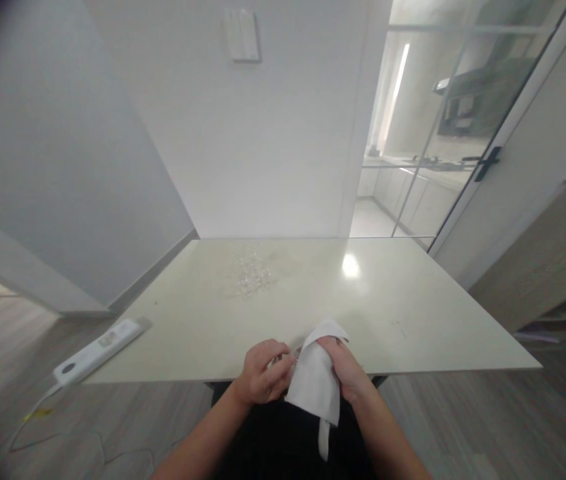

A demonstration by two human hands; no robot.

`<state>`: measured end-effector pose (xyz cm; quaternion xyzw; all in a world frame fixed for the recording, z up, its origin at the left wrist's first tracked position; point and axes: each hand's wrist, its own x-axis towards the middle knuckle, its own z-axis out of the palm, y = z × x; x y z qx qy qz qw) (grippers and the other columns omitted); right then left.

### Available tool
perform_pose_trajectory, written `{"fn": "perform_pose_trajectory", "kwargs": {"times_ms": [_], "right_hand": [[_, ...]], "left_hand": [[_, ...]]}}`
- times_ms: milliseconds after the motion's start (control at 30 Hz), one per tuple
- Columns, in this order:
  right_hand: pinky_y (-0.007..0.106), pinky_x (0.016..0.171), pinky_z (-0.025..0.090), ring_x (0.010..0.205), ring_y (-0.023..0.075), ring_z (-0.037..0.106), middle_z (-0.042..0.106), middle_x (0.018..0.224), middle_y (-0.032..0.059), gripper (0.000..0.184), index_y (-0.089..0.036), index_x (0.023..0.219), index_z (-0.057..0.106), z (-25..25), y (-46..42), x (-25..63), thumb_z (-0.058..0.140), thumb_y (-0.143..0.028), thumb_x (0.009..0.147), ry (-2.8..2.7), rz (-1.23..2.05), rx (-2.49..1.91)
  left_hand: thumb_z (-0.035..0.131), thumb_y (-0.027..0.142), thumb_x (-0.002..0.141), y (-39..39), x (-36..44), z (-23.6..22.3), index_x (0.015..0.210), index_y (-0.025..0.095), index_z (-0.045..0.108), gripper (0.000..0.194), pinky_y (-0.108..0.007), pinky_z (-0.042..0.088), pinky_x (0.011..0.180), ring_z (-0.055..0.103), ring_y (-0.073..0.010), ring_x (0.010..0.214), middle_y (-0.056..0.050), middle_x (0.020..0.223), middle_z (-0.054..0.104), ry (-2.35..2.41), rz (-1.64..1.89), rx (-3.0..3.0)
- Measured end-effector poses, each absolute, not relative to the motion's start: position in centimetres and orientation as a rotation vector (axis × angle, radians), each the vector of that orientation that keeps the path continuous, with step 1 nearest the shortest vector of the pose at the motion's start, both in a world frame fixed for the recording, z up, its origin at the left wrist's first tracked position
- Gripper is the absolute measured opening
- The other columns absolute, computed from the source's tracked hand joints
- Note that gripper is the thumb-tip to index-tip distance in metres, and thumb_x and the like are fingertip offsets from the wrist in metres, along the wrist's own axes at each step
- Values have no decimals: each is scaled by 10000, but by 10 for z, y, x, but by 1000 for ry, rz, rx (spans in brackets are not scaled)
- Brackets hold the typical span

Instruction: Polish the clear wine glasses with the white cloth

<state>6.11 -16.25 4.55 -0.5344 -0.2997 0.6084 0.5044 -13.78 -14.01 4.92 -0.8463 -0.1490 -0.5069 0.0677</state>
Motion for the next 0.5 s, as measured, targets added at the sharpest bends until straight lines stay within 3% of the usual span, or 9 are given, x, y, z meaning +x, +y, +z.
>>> {"fn": "perform_pose_trajectory", "kwargs": {"times_ms": [133, 267, 400, 500], "right_hand": [[423, 942, 505, 967, 280, 661, 734, 1000, 78, 341, -199, 911, 686, 47, -168, 64, 762, -414, 658, -997, 1128, -1369], [384, 947, 499, 1000, 268, 628, 659, 1118, 84, 607, -203, 1205, 620, 65, -175, 62, 809, -318, 640, -1419, 875, -1140], [352, 971, 471, 1104, 253, 583, 578, 1203, 117, 381, -230, 1209, 665, 86, -180, 62, 657, -243, 828, -1858, 664, -973], [349, 970, 472, 1109, 250, 586, 576, 1213, 119, 316, -246, 1161, 702, 86, -180, 60, 639, -264, 852, -1865, 636, -987]], "left_hand": [[453, 204, 922, -136, -129, 54, 927, 206, 577, 125, -246, 384, 595, 493, -126, 637, -3, 711, 527, -1103, -1895, -2687], [438, 415, 944, -129, -116, 57, 831, 201, 502, 251, -208, 295, 487, 363, -92, 520, 48, 630, 404, -2029, -2429, -2626], [515, 472, 858, -120, -116, 59, 785, 213, 448, 277, -182, 114, 409, 199, -62, 423, 94, 563, 284, -2565, -2600, -2665], [540, 466, 837, -120, -118, 61, 776, 209, 450, 279, -176, 105, 409, 190, -53, 421, 95, 567, 290, -2621, -2611, -2674]]}}
